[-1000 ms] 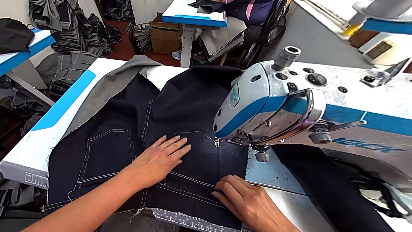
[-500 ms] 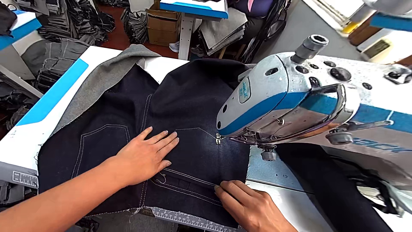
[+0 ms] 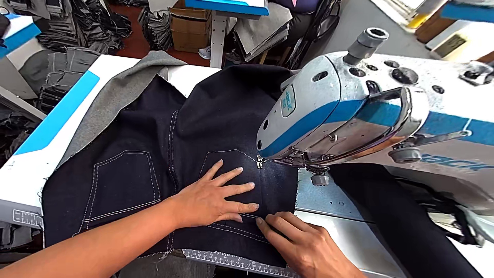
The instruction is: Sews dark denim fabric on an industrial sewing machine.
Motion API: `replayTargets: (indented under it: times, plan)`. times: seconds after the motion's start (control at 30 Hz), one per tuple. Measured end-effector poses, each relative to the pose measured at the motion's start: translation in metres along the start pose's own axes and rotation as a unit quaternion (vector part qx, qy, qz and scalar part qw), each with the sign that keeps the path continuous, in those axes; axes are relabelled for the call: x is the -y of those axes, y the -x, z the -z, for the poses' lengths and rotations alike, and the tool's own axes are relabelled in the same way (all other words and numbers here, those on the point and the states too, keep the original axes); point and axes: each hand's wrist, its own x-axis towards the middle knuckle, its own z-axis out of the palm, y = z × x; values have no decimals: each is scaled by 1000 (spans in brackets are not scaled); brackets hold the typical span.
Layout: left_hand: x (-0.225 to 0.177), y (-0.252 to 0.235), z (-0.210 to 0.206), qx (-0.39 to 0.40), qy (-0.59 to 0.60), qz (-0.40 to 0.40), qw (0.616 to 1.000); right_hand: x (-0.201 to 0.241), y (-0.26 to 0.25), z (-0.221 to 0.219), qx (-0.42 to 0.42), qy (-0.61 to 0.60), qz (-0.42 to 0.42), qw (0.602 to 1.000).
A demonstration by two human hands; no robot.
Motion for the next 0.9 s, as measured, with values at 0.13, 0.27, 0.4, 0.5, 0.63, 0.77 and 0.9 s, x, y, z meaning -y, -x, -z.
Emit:
replayTargets:
  times: [0.13,0.27,0.4,0.5,0.63,0.77,0.9]
  plan:
    - [-1,-2,12,110,49,21,993,-2,10,0,-22,-105,-105,989]
    - [2,1,7,55,61,7,997,6,25,7,-11,-149,-102,984]
    - [2,0,9,64,52,5,997,16,34,-6,-53,-47,-54,996]
    - [1,-1,10,71,56,15,996,14,31,-9,-86,-69,-27,994]
    - [2,0,9,65,54,13,996,11,27,-2,-57,-86,5,995]
    - [4,0,6,57,44,2,997,0,22,5,-31,-167,-47,984]
    - [3,1,5,42,45,12,998,-3,2,0,-65,-141,-97,983]
